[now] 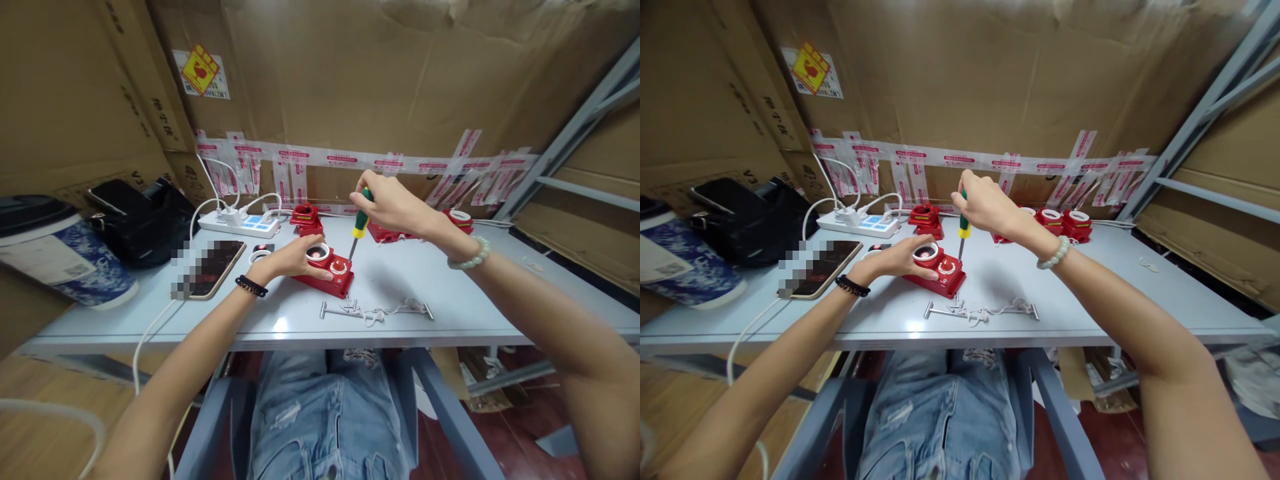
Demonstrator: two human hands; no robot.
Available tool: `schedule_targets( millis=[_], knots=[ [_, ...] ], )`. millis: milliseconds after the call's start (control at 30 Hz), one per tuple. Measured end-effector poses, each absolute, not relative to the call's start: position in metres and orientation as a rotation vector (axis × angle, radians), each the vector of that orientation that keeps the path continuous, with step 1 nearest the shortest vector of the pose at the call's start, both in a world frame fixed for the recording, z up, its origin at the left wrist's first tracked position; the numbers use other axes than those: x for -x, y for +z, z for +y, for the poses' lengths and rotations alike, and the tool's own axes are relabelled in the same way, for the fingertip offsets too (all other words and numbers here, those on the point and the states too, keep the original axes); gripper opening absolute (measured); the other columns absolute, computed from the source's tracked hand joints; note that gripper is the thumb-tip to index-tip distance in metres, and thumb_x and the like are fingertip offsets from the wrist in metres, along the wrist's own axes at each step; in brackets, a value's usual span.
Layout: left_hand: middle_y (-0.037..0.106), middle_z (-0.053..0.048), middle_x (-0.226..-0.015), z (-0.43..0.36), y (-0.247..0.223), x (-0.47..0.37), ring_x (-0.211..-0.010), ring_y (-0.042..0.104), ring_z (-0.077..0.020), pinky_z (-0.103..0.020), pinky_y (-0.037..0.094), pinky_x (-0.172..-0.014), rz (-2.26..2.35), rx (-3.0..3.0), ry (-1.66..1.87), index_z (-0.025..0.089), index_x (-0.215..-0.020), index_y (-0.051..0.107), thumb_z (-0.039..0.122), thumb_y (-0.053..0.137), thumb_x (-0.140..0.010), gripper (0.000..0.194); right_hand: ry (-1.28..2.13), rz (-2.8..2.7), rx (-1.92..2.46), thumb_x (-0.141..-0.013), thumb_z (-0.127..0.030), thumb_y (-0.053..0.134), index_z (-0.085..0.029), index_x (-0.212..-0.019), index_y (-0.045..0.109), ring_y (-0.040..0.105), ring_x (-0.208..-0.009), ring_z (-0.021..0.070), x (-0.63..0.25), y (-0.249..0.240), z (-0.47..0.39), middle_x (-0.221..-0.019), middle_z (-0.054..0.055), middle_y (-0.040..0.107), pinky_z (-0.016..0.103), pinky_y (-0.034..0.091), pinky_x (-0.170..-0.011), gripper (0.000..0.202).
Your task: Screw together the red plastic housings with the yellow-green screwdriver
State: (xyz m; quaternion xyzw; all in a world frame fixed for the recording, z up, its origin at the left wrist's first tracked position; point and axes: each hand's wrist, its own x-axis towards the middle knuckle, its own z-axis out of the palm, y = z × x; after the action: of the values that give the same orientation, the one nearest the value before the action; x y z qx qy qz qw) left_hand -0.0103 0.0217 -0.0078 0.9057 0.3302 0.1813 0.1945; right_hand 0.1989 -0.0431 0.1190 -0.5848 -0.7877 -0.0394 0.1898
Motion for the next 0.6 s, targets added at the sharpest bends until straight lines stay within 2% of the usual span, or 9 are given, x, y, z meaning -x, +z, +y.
schedule_targets(
  millis=[133,267,467,533,600],
  knots=[
    [0.06,-0.012,-0.121,0.022,-0.009,0.011,-0.109,0.057,-0.0291,-0.036,0.045,-0.088,0.932,-2.544,0.51,0.02,-0.122,0.052,0.062,0.072,-0.064,0.074,-0.016,-2.272,1.568,-0.083,-0.022,0.047,-0.017,-0.104,0.053,0.056,-0.079,0.0195,-0.199,0.119,-0.042,-0.091,0.008,0.063,0.032,0.041,-0.069,0.023],
    [0.061,-0.01,-0.118,0.024,-0.01,0.01,-0.106,0.058,-0.0284,-0.036,0.045,-0.085,0.95,-2.54,0.512,0.02,-0.118,0.052,0.062,0.072,-0.063,0.071,-0.178,-2.242,1.558,-0.085,-0.03,0.047,-0.016,-0.095,0.058,0.056,-0.081,0.0219,-0.195,0.112,-0.038,-0.088,0.009,0.064,0.034,0.04,-0.073,0.02],
    [0.063,-0.009,-0.111,0.021,-0.007,0.01,-0.097,0.059,-0.0252,-0.034,0.045,-0.082,0.9,-2.525,0.528,0.018,-0.109,0.055,0.062,0.072,-0.064,0.065,-0.291,-2.072,1.451,-0.086,-0.023,0.042,-0.015,-0.116,0.055,0.057,-0.082,0.0209,-0.195,0.111,-0.038,-0.098,0.011,0.067,0.035,0.041,-0.075,0.033],
    [0.062,-0.009,-0.114,0.021,-0.008,0.01,-0.101,0.059,-0.0268,-0.036,0.044,-0.084,0.914,-2.511,0.532,0.019,-0.112,0.054,0.061,0.073,-0.064,0.067,-0.324,-2.026,1.466,-0.086,-0.023,0.039,-0.015,-0.112,0.059,0.058,-0.087,0.0213,-0.197,0.116,-0.04,-0.102,0.011,0.067,0.035,0.042,-0.079,0.034],
    [0.062,-0.01,-0.117,0.022,-0.009,0.01,-0.105,0.058,-0.0281,-0.037,0.044,-0.086,0.932,-2.5,0.535,0.021,-0.115,0.054,0.06,0.074,-0.063,0.068,-0.288,-2.085,1.562,-0.086,-0.029,0.041,-0.016,-0.103,0.066,0.06,-0.086,0.022,-0.198,0.115,-0.038,-0.097,0.011,0.068,0.035,0.043,-0.078,0.032]
  ],
)
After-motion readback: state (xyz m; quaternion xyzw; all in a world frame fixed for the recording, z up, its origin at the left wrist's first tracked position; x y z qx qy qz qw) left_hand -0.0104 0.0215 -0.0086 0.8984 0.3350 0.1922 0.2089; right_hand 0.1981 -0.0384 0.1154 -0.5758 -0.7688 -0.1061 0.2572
